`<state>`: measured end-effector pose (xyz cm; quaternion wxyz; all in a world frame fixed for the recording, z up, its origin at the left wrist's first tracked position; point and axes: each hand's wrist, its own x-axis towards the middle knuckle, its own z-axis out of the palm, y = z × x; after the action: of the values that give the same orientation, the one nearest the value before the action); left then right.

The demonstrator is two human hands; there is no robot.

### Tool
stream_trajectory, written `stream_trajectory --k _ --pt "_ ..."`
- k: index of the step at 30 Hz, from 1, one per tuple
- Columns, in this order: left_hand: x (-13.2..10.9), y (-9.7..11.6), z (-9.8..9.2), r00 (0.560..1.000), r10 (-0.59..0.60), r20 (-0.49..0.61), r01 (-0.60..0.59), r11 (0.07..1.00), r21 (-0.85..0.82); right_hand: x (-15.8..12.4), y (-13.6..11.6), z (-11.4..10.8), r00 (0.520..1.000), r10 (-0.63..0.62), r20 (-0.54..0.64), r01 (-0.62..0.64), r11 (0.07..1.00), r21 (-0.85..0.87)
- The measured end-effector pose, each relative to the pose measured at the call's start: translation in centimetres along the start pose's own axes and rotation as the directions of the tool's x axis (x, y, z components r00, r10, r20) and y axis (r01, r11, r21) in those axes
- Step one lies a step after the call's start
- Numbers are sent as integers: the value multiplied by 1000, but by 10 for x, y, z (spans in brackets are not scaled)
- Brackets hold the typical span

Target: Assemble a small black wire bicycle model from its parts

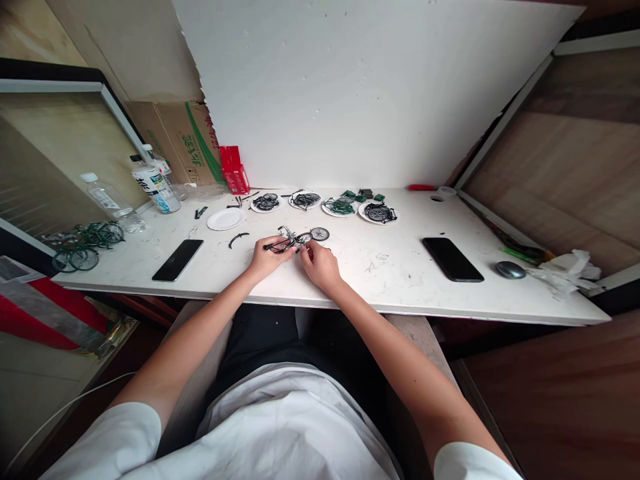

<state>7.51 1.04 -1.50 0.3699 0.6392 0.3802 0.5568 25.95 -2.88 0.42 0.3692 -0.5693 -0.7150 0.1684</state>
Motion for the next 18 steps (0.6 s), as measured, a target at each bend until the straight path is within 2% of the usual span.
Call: stream_trajectory --k 6,12,18 --pt "1 -2 0 1000 -2 0 2 1000 2 0 -1 0 1000 3 -1 -3 1000 -27" --pt "0 0 -1 1000 9 15 -9 1000 16 0 1 0 1000 -6 10 6 1000 24" --pt "0 0 0 1000 5 9 -5 1000 6 0 2 2 996 50 -75 -44 996 78"
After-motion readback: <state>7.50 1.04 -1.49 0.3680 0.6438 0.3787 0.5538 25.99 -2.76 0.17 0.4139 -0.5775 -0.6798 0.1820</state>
